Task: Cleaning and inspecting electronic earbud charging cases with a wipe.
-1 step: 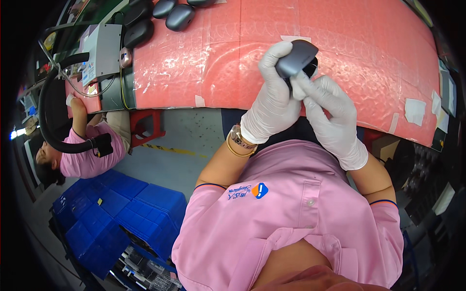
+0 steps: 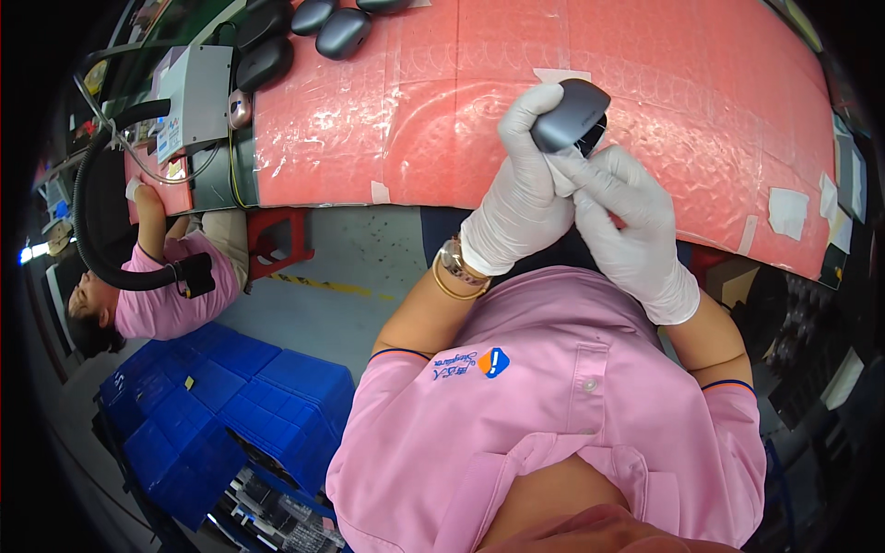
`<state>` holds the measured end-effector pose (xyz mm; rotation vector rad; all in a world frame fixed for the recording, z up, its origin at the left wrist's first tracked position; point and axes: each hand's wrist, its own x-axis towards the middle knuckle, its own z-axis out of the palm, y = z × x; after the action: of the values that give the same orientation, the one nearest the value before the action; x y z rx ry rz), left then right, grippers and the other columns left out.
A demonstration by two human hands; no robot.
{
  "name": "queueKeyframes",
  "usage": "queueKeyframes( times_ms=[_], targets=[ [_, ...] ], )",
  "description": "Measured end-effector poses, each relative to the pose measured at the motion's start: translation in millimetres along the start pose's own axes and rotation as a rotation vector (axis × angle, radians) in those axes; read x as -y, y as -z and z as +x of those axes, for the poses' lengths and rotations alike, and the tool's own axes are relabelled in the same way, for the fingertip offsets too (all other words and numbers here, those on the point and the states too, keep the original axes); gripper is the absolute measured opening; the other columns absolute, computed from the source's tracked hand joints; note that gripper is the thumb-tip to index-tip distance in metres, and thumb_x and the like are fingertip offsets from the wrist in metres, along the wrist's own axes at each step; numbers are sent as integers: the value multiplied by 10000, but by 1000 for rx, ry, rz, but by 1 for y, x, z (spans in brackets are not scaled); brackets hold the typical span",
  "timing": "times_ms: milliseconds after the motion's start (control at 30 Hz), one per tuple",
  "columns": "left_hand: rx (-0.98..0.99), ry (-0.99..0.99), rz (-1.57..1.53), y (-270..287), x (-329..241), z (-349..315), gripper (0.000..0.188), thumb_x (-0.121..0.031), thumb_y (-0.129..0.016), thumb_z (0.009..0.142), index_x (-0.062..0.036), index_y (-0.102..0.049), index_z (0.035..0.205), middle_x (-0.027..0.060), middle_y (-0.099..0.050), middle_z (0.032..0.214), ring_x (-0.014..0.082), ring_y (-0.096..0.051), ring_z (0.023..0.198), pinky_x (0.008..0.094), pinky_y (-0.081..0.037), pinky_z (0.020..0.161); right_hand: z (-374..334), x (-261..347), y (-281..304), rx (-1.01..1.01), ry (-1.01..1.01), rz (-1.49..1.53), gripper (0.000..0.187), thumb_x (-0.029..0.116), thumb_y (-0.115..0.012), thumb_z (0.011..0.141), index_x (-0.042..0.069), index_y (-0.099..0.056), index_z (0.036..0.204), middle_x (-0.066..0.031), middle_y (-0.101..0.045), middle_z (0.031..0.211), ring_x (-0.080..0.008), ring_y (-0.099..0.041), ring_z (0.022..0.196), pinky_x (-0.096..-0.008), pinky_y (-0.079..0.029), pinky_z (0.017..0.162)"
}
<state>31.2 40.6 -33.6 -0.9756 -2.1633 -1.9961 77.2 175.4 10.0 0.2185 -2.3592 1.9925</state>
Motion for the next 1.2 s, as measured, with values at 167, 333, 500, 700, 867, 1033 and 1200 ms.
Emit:
queueKeyframes(
  times_ms=[167,333,500,700,867,1033,1200],
  targets=[
    [62,79,228,-5,-8,-8,843,7,-668,787,-79,-46,1349,165,-477,1152,206,-568,940,351,-483,821,1,19,1,-63,375,-797,280,11,-637,686,83,-631,956,-51,-498,761,-211,-516,682,-358,-386,714],
    [-2,-52,404,-13,-8,-4,859,2,-684,777,-79,-54,1356,171,-474,1167,220,-573,947,354,-484,828,9,20,14,15,-228,29,254,-31,-586,759,59,-692,972,-67,-506,695,-213,-509,651,-334,-398,606],
    [-191,401,-517,-6,-30,3,645,56,-528,838,-60,-188,1373,165,-501,1212,253,-564,1080,375,-505,904,-1,10,1,-58,438,-684,467,-49,-612,662,99,-681,1100,-4,-503,714,-159,-512,671,-308,-360,733],
    [-153,715,-916,11,-48,8,753,155,-478,692,-111,-255,1360,123,-429,1305,256,-511,1175,409,-459,993,6,3,13,-196,422,-696,471,-27,-618,664,122,-676,1107,2,-491,697,-165,-505,655,-318,-363,728],
    [-149,673,-965,8,-49,3,788,154,-467,680,-129,-248,1382,121,-437,1289,273,-473,1230,472,-411,1054,11,3,18,-175,119,-317,402,-61,-560,726,75,-688,1082,-49,-506,686,-173,-505,614,-291,-397,593],
    [-159,651,-1062,7,-47,3,759,154,-466,700,-114,-257,1379,129,-438,1293,284,-477,1227,459,-410,1060,10,0,22,-160,44,-189,348,-53,-533,799,45,-673,1102,-64,-545,722,-114,-510,654,-264,-413,573],
    [-112,635,-1203,10,-45,6,596,32,-532,853,-79,-259,1372,143,-448,1304,316,-502,1211,435,-428,1048,16,-1,26,-272,-61,88,320,11,-525,858,23,-646,1154,-22,-630,844,-62,-498,727,-216,-431,657]
  ],
)
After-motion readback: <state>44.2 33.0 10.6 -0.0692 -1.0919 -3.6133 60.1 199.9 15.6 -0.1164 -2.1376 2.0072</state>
